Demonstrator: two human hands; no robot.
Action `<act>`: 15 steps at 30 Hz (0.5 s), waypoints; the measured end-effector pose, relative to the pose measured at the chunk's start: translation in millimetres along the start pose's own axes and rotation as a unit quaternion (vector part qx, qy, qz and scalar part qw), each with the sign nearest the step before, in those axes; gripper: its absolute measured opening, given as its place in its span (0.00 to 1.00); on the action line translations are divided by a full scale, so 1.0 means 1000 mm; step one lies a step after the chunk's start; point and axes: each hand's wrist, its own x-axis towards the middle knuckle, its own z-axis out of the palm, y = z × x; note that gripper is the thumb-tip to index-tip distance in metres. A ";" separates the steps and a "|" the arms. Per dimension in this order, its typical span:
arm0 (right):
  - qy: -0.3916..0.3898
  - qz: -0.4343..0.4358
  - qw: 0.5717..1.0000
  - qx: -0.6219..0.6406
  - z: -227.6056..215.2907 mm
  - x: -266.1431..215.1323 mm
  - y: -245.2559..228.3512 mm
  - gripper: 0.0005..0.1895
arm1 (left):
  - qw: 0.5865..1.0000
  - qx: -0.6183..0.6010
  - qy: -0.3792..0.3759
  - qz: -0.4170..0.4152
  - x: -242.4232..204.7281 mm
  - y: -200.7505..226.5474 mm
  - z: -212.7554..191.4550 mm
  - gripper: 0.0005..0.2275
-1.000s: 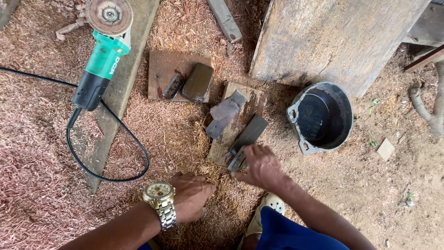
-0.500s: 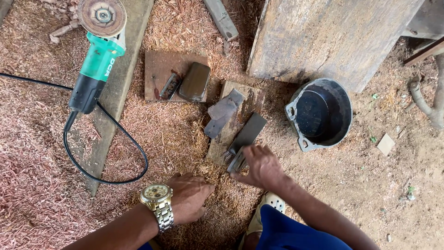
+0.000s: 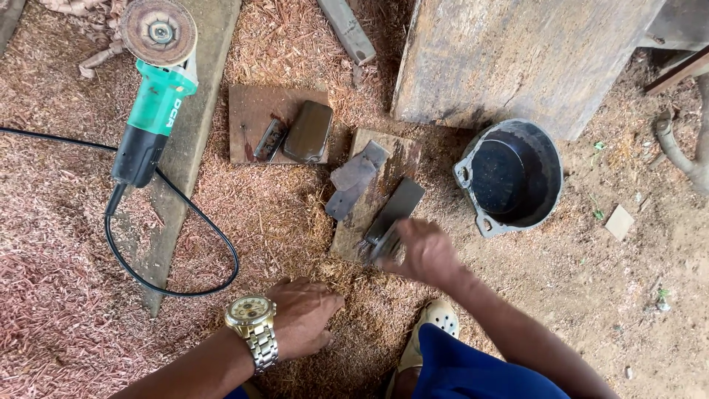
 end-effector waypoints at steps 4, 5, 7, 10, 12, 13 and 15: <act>-0.070 0.196 0.964 0.166 -0.032 0.020 0.056 0.43 | 1.000 0.026 -0.006 -0.014 -0.007 0.006 -0.005 0.13; 0.037 0.182 0.970 0.159 -0.025 0.022 0.064 0.46 | 1.000 0.024 -0.010 -0.017 -0.009 0.007 -0.008 0.12; 0.145 0.162 0.964 0.153 -0.039 0.016 0.041 0.49 | 0.999 0.020 -0.014 -0.024 -0.011 0.007 -0.010 0.13; -0.115 0.105 0.977 0.146 -0.061 -0.019 -0.026 0.46 | 1.000 0.009 -0.005 -0.016 -0.006 0.004 -0.008 0.14; 0.075 -0.146 0.976 0.143 -0.025 -0.041 -0.047 0.42 | 0.998 0.034 0.036 -0.026 -0.003 0.003 -0.008 0.15; 0.079 -0.144 0.975 0.147 -0.032 -0.045 -0.043 0.42 | 0.998 0.039 0.034 -0.027 0.002 -0.001 -0.008 0.15; -0.170 -0.212 0.952 -0.138 -0.047 -0.052 -0.037 0.46 | 0.994 0.047 0.090 -0.026 0.008 -0.010 -0.007 0.10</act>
